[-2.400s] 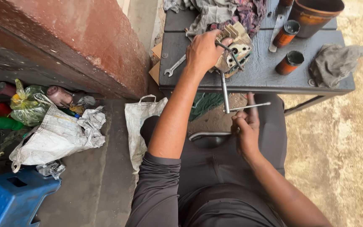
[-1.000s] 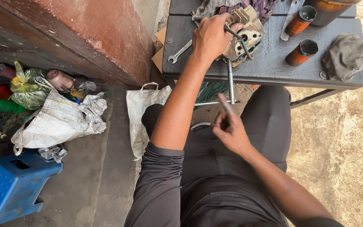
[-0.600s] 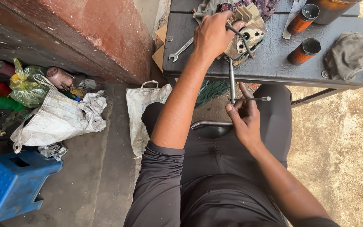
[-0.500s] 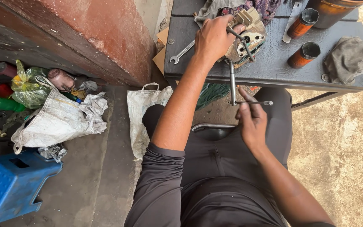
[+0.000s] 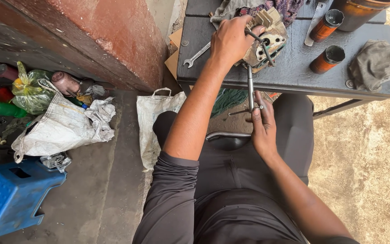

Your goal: The recorder is using a T-handle socket wrench to work on a motorcycle engine cylinder head component on a workbench.

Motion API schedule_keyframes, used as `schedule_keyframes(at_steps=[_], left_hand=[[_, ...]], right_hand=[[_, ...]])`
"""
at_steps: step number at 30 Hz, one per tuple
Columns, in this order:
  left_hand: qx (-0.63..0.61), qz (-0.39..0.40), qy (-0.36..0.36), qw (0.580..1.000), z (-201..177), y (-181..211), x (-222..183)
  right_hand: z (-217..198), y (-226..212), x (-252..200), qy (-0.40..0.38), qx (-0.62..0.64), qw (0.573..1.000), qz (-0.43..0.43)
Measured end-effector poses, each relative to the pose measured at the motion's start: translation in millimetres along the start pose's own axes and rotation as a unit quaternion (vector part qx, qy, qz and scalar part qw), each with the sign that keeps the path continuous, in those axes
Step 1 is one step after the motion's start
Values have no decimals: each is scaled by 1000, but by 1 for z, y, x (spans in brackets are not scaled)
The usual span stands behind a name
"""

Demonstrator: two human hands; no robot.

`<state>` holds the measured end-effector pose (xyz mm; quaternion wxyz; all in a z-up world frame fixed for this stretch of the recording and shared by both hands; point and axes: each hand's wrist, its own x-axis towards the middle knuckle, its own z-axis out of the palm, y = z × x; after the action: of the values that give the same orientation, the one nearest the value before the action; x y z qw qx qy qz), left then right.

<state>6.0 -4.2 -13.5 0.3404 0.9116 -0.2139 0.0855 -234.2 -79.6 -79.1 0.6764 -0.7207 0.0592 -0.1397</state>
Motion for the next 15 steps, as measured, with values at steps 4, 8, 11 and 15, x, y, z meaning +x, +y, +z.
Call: schedule_keyframes(at_steps=[4,8,11,15], left_hand=[[5,0,-14,1000,-3,2,-1],[-11,5,8,1000,-2,0,0],[-12,3,6,1000,0,0,-3],[2,4,0,1000,1,-1,-1]], right_hand=[[10,20,-3,-20,249,966,71],[8,28,-5,-50,336,937,86],[1,15,-5,-30,288,952,95],[-7,-23,0,-12,319,940,118]])
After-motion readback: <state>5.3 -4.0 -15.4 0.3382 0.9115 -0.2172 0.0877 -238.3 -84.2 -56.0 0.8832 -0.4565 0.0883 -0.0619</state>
